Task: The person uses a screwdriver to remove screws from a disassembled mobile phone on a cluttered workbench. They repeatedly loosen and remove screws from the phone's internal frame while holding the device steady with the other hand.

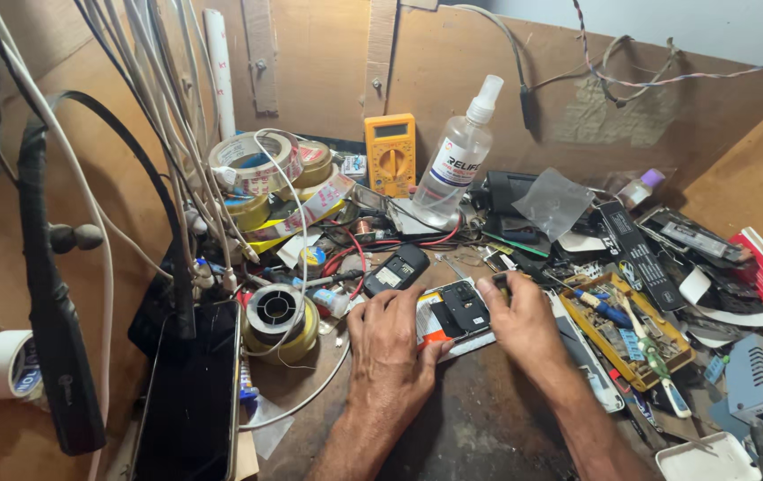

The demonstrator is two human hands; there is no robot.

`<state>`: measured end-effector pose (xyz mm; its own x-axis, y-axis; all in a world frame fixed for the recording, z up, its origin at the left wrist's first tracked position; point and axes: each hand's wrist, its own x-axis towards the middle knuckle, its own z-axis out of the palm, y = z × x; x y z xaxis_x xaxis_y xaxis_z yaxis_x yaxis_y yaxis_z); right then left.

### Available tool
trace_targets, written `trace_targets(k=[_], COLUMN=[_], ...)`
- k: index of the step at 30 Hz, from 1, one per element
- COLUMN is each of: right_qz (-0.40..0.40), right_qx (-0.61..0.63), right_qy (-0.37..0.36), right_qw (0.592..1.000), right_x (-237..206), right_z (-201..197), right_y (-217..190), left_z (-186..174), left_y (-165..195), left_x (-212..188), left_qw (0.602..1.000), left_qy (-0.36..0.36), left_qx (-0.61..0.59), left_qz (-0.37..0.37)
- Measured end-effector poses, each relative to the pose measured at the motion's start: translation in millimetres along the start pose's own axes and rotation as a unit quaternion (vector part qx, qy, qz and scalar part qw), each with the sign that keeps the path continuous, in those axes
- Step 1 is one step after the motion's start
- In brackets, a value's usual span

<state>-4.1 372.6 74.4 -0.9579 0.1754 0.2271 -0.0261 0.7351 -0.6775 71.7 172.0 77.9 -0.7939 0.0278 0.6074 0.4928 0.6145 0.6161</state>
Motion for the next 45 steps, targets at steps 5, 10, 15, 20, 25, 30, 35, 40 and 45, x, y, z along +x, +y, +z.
trace_targets(k=[5,10,15,20,25,30,35,40,45], right_qz=[0.038,0.046,0.05,0.088,0.138,0.103,0.11,0.112,0.092], right_qx=[-0.019,-0.013,-0.048,-0.009,0.03,0.018,0.005,0.026,0.019], right_qy=[0.013,0.013,0.014,0.011,-0.018,-0.012,-0.015,-0.024,-0.014], right_qw=[0.999,0.999,0.997,0.996,0.99,0.994,0.994,0.993,0.996], right_x=[-9.2,-14.7,-14.2,-17.7,-19.7,-19.5,-20.5,-24.5,-23.1], right_z=[-9.7,-7.9,-3.1,-1.0,0.1,-0.6,-2.6,-4.1,-3.7], right_y=[-6.1,2.1,7.5,5.3,5.6,8.4,6.4,3.6,5.1], left_z=[-0.1,0.6,-0.8,-1.5,0.2,4.1,5.6,4.3,5.3], left_y=[-1.9,-3.0,-2.4,-2.6,-5.5,-6.4,-5.2,-4.5,-4.0], left_x=[-0.4,-3.0,-3.4,-3.5,-4.8,-5.2,-4.7,-6.3,-5.7], left_qw=[1.0,1.0,1.0,1.0,1.0,1.0,1.0,1.0,1.0], left_qy=[0.001,0.004,-0.003,0.0,-0.001,0.005,0.006,0.002,0.0], left_qx=[-0.004,-0.001,-0.004,-0.009,-0.005,-0.004,-0.004,-0.006,-0.002], left_qz=[-0.004,0.006,-0.001,0.0,-0.001,-0.004,0.003,-0.001,-0.007])
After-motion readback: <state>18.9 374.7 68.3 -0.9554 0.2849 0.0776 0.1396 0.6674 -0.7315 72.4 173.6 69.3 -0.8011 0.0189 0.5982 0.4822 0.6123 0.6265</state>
